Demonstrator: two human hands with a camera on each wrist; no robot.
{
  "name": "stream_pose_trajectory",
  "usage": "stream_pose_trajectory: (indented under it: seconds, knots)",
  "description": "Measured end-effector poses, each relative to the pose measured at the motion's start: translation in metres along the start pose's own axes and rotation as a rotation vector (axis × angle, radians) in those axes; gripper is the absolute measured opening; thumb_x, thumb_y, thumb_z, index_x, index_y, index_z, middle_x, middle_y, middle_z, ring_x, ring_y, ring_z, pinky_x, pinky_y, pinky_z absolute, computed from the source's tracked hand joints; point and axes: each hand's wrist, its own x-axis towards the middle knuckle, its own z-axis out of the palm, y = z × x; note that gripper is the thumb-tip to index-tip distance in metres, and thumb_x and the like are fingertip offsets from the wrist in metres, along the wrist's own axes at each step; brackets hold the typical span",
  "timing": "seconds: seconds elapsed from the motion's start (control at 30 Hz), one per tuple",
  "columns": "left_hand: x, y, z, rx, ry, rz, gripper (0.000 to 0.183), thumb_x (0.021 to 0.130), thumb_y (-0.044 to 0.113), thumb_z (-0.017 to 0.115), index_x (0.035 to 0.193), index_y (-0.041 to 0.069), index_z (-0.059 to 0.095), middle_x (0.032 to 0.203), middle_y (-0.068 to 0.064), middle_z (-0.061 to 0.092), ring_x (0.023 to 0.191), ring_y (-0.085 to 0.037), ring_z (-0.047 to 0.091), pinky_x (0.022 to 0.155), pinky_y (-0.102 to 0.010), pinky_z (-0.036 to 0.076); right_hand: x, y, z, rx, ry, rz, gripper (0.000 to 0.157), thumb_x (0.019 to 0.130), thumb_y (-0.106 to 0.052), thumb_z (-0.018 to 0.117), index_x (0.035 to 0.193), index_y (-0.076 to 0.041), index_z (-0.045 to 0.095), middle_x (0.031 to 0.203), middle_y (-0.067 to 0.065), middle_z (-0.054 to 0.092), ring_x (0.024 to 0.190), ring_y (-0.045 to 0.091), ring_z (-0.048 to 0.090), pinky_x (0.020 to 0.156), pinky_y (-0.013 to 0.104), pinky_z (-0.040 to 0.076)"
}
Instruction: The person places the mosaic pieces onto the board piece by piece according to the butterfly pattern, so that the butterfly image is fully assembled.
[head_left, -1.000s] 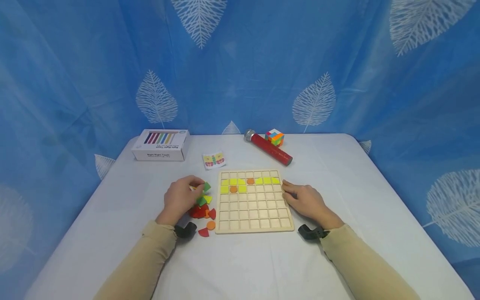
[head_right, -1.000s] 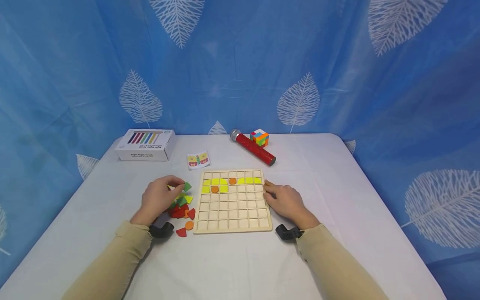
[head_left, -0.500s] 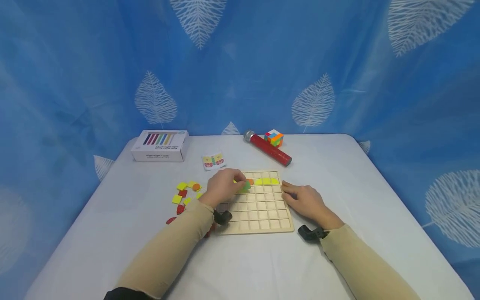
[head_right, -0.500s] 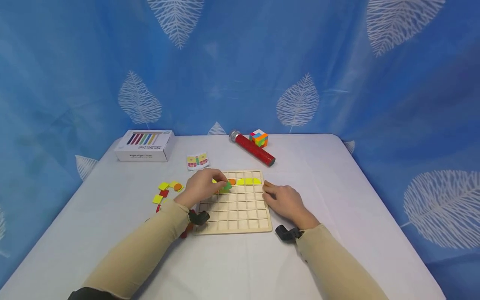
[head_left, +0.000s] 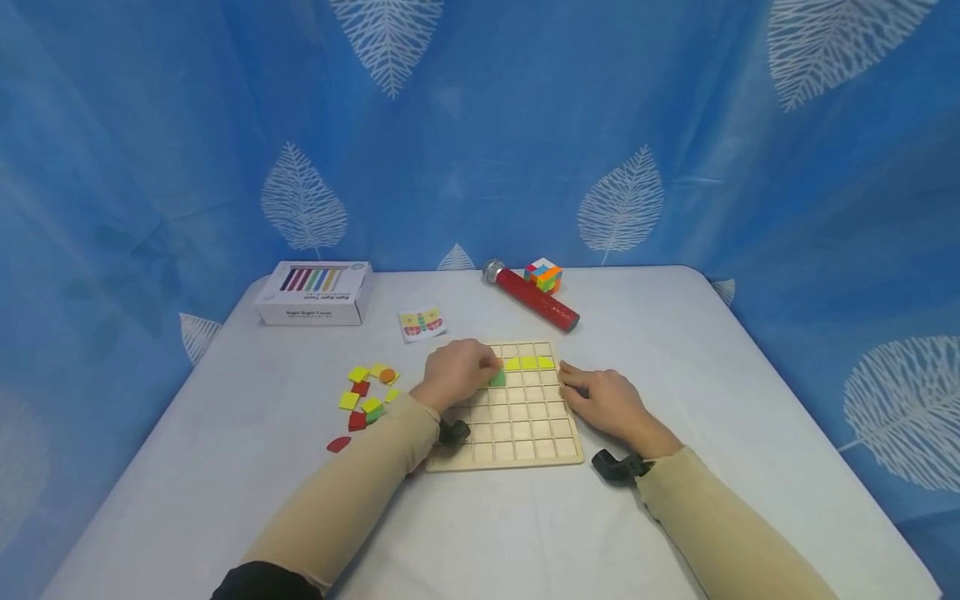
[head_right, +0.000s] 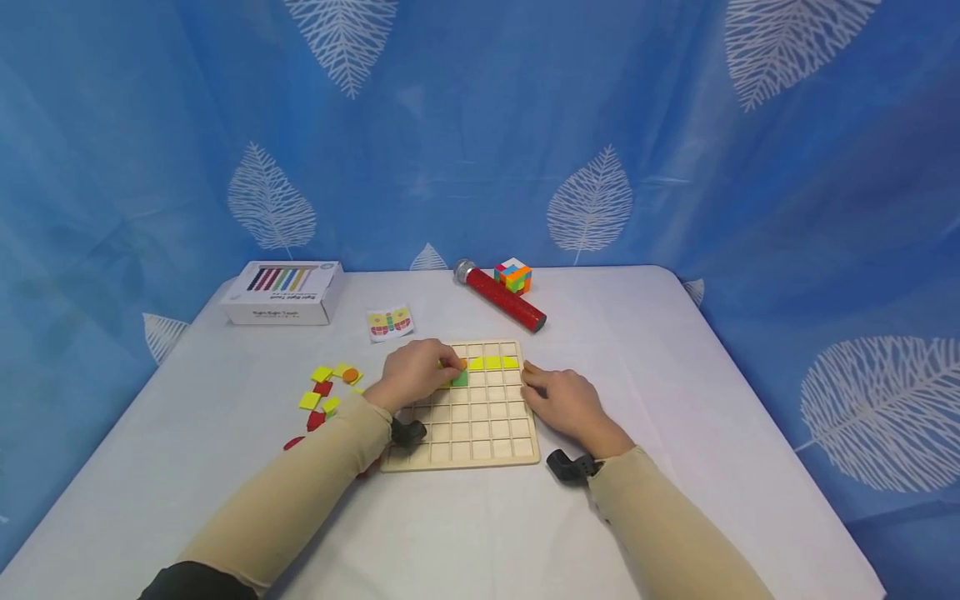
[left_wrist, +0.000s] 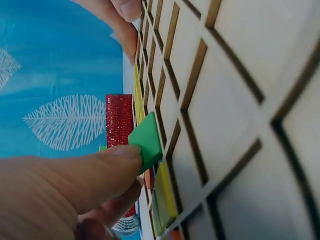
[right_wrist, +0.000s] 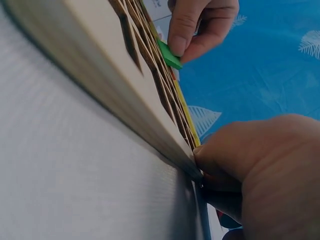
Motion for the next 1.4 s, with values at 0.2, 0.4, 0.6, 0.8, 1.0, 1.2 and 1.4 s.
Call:
stream_pose_trajectory:
  seconds: [0.2, 0.4, 0.6, 0.8, 1.0, 1.2, 1.4]
  knots:
    - [-0.003, -0.003, 0.002, -0.002, 0.006, -0.014, 0.015, 0.094, 0.034, 0.075, 0.107, 0.029, 0.081, 0.111, 0.01, 0.075, 0.099, -0.013, 0.067, 0.078, -0.036, 0.051, 0.0, 0.0, 0.001, -0.003, -0.002, -0.003, 0.042, 0.1, -0.033, 0.064, 0.137, -0.014, 0.066, 0.147, 0.001, 0.058, 0.109, 0.024, 0.071, 0.077, 0.039, 0.052]
    - [-0.024, -0.025, -0.015, -0.122, 0.098, -0.133, 0.018, 0.095, 0.032, 0.072, 0.11, 0.026, 0.08, 0.118, 0.004, 0.072, 0.115, -0.021, 0.064, 0.089, -0.043, 0.053, -0.001, 0.003, 0.001, 0.002, 0.0, 0.003, 0.041, 0.1, -0.033, 0.062, 0.137, -0.014, 0.066, 0.147, 0.001, 0.058, 0.122, 0.032, 0.067, 0.089, 0.049, 0.055]
    - [-0.054, -0.079, -0.044, -0.24, 0.244, -0.363, 0.026, 0.101, 0.035, 0.065, 0.12, 0.019, 0.073, 0.129, -0.005, 0.067, 0.114, -0.029, 0.059, 0.099, -0.05, 0.048, -0.002, 0.004, -0.001, -0.014, 0.005, 0.01, 0.041, 0.1, -0.034, 0.062, 0.136, -0.015, 0.066, 0.147, 0.001, 0.058, 0.118, 0.031, 0.069, 0.08, 0.041, 0.052]
    - [-0.074, -0.121, -0.056, -0.293, 0.289, -0.507, 0.032, 0.105, 0.031, 0.058, 0.13, 0.014, 0.068, 0.133, -0.012, 0.064, 0.111, -0.033, 0.058, 0.097, -0.051, 0.047, -0.004, 0.006, -0.004, -0.011, 0.009, 0.013, 0.04, 0.101, -0.032, 0.062, 0.137, -0.015, 0.066, 0.147, 0.002, 0.058, 0.124, 0.034, 0.065, 0.085, 0.048, 0.055]
    - [-0.074, -0.139, -0.046, -0.239, 0.214, -0.54, 0.039, 0.102, 0.034, 0.063, 0.135, 0.012, 0.066, 0.137, -0.015, 0.062, 0.119, -0.035, 0.056, 0.103, -0.054, 0.047, -0.004, 0.008, -0.005, -0.003, -0.003, 0.008, 0.041, 0.101, -0.032, 0.062, 0.138, -0.015, 0.065, 0.148, 0.002, 0.057, 0.13, 0.036, 0.059, 0.096, 0.055, 0.053]
    - [-0.079, -0.143, -0.045, -0.177, 0.186, -0.604, 0.047, 0.098, 0.041, 0.069, 0.13, 0.008, 0.066, 0.125, -0.015, 0.066, 0.108, -0.034, 0.059, 0.097, -0.052, 0.049, -0.002, 0.001, -0.004, 0.017, -0.022, 0.023, 0.041, 0.101, -0.032, 0.062, 0.138, -0.014, 0.064, 0.148, 0.002, 0.057, 0.132, 0.037, 0.057, 0.102, 0.057, 0.049]
    - [-0.08, -0.143, -0.05, -0.156, 0.145, -0.626, 0.049, 0.094, 0.047, 0.071, 0.125, 0.008, 0.066, 0.116, -0.015, 0.068, 0.098, -0.031, 0.06, 0.089, -0.047, 0.05, 0.0, -0.003, -0.003, 0.013, -0.031, 0.023, 0.042, 0.101, -0.032, 0.061, 0.139, -0.014, 0.064, 0.149, 0.003, 0.056, 0.133, 0.037, 0.057, 0.102, 0.057, 0.049]
